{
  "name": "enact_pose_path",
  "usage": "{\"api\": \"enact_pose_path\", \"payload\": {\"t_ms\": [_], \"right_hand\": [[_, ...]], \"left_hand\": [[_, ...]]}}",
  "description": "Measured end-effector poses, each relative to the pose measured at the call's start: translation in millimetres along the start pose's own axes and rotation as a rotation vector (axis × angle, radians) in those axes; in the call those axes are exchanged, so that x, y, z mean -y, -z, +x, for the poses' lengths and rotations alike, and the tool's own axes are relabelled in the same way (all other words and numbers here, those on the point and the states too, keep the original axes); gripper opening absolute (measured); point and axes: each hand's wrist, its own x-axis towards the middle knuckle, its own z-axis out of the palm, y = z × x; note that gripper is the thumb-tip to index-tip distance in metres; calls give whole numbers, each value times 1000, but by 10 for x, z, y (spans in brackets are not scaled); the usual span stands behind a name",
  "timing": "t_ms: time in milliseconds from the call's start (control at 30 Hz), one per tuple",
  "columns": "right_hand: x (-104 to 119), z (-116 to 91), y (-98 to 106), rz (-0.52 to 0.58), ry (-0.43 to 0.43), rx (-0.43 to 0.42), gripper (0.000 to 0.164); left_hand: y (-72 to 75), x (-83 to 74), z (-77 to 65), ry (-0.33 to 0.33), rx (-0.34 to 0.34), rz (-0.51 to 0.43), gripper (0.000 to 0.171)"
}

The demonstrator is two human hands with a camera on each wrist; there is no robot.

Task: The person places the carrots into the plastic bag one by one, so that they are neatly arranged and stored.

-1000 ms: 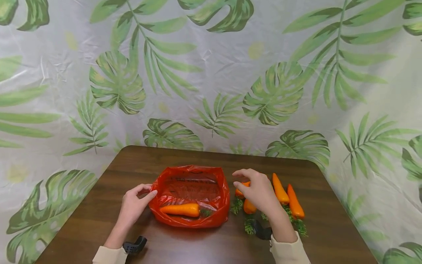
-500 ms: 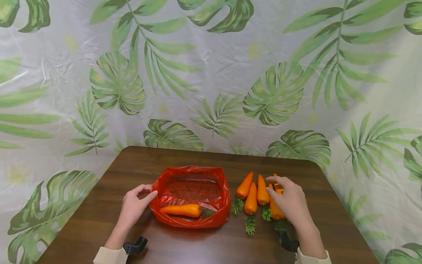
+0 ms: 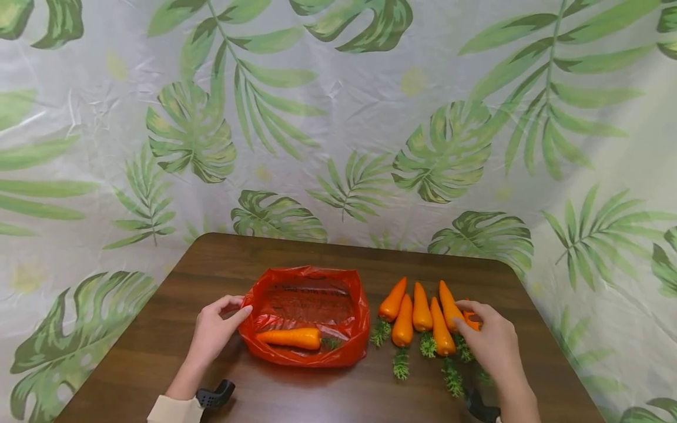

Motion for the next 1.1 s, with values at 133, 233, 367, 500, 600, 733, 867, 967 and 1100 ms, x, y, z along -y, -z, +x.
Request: {"api": "enact_pose_path", "payload": {"t_ms": [133, 233, 367, 500, 600, 733, 867, 967, 1100], "right_hand": [[-151, 12, -29, -32, -1, -20, 44], [-227, 24, -48, -63, -10, -22, 44], [-328, 7, -56, -96, -68, 39, 48], [-438, -6, -57, -147, -88, 65, 49], [-503, -1, -57, -169, -91, 62, 48], [-584, -6, -51, -180, -122, 85, 50], [-658, -7, -66, -187, -151, 127, 56], [-698, -6, -85, -182, -171, 153, 59], [-718, 0, -114, -172, -174, 156, 61]], "left_hand": [[10, -4, -2, -6, -6, -4, 21], [19, -13, 5, -12, -13, -2, 20], [16, -17, 11, -15, -19, 4, 19], [-3, -9, 11, -13, -30, 6, 17], [-7, -9, 5, -14, -52, 5, 15], [-14, -10, -7, -10, -61, 11, 14], [-17, -8, -18, -6, -53, 22, 13], [-15, -15, -21, -15, -56, 20, 12], [0, -37, -9, -41, -67, 13, 12]]}}
